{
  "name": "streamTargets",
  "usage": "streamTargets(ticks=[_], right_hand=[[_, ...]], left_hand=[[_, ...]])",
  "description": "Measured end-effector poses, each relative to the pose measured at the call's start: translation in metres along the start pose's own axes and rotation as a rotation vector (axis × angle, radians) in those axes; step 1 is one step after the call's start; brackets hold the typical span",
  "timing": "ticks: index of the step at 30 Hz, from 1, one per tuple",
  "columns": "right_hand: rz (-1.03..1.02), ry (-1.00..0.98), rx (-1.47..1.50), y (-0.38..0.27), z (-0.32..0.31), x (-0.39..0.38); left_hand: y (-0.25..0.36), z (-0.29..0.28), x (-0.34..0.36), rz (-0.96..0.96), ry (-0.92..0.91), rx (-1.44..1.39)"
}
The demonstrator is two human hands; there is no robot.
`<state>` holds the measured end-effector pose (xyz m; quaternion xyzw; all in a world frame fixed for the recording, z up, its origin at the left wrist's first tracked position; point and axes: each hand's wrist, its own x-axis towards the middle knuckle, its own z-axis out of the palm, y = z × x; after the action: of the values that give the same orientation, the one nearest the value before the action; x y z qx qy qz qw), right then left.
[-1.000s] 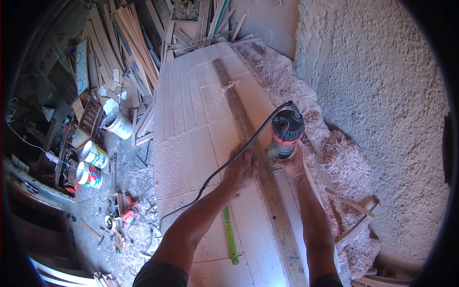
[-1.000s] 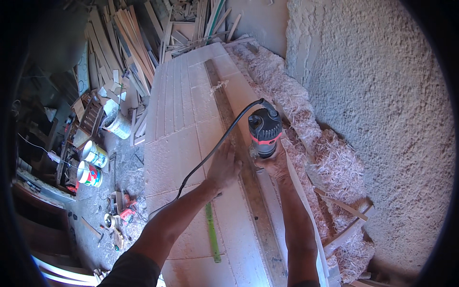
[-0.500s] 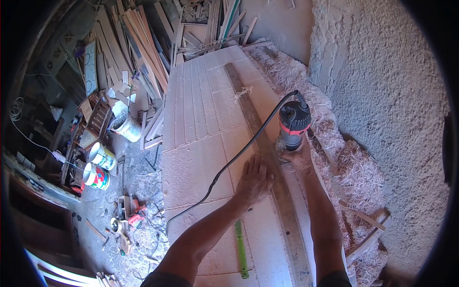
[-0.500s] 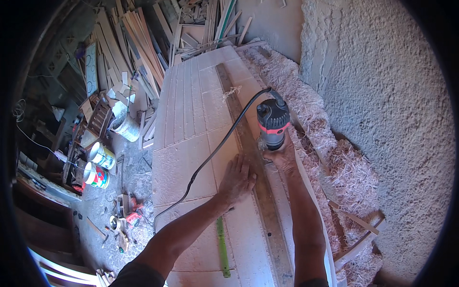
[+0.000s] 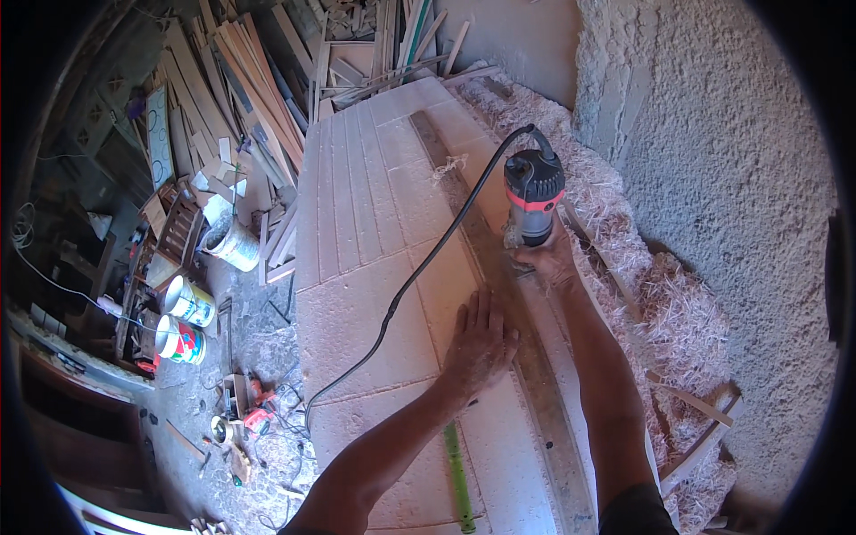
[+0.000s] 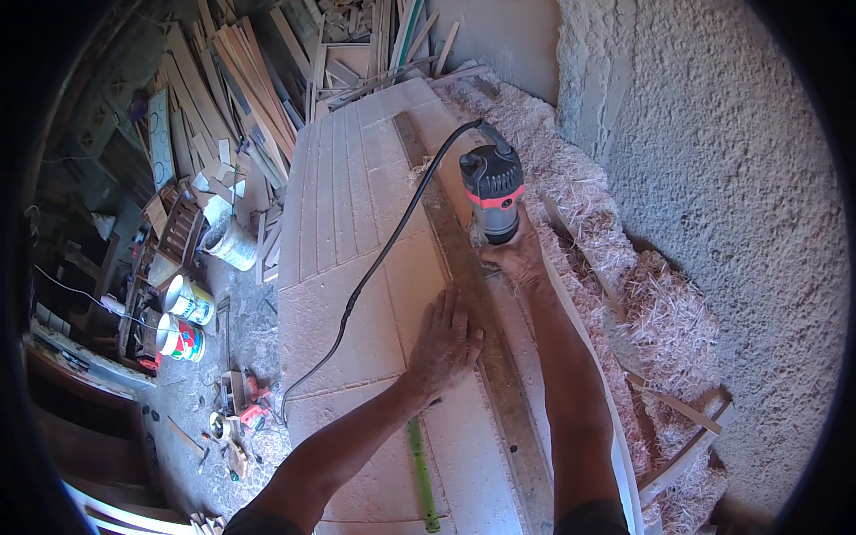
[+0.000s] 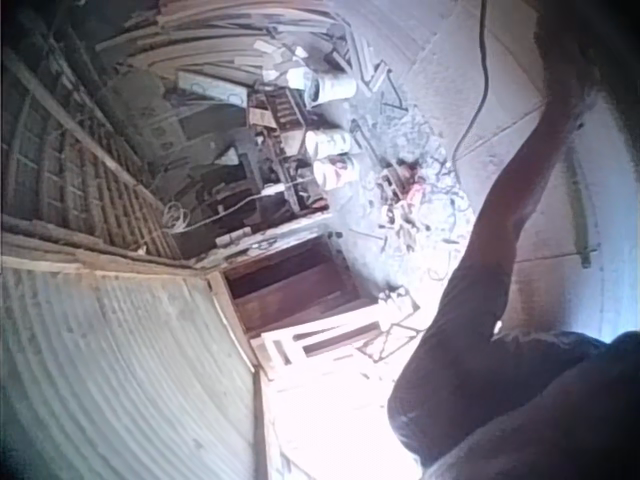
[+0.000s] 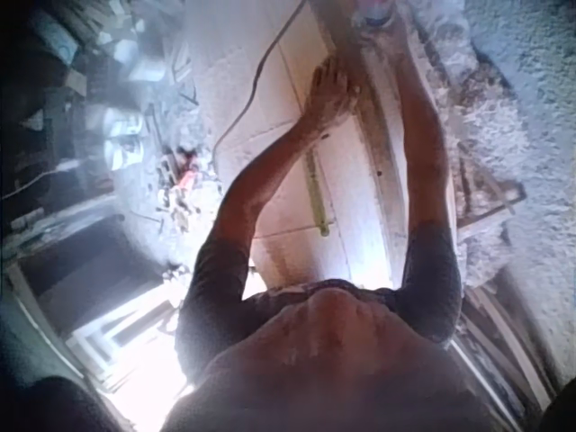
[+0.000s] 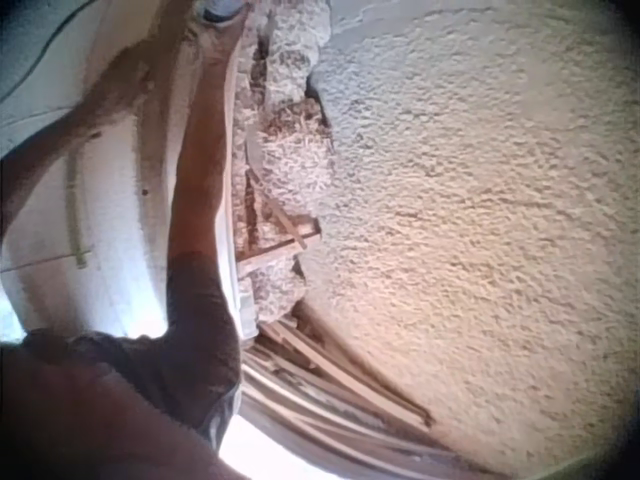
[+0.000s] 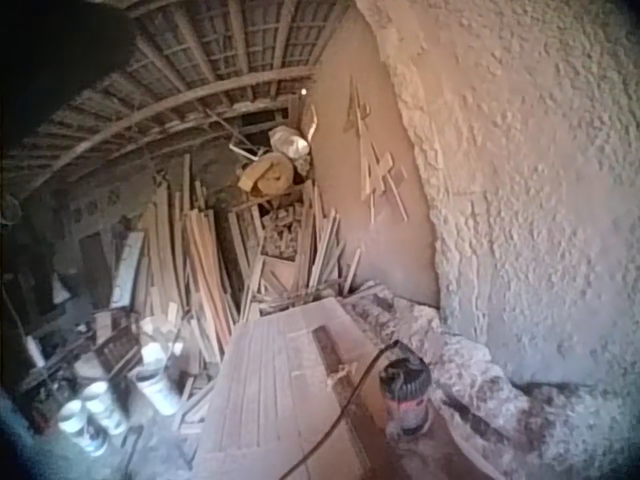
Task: The person uses a handheld router to cut a groove into a large wooden board along a guide, then uses a hammer to nail a wooden strip into place.
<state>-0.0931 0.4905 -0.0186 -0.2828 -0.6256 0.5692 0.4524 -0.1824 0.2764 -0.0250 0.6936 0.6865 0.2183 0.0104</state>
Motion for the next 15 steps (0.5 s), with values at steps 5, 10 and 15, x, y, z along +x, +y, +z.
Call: streamTargets(ticks=[5,10,15], right_hand=[[-0.016,-0.020,0.058,0.006,0.006,0.017],[-0.007,-0.016,0.012,0.017,0.010,0.038],[-0.056,-0.034,0.017,0.025,0.013,0.055]], left_hand=[[0.000,0.001,0.000,-0.009,-0.015,0.020],[0.000,-0.001,0.000,-0.013,-0.038,0.037],[0.001,-0.002,0.001,-0.020,-0.066,0.056]])
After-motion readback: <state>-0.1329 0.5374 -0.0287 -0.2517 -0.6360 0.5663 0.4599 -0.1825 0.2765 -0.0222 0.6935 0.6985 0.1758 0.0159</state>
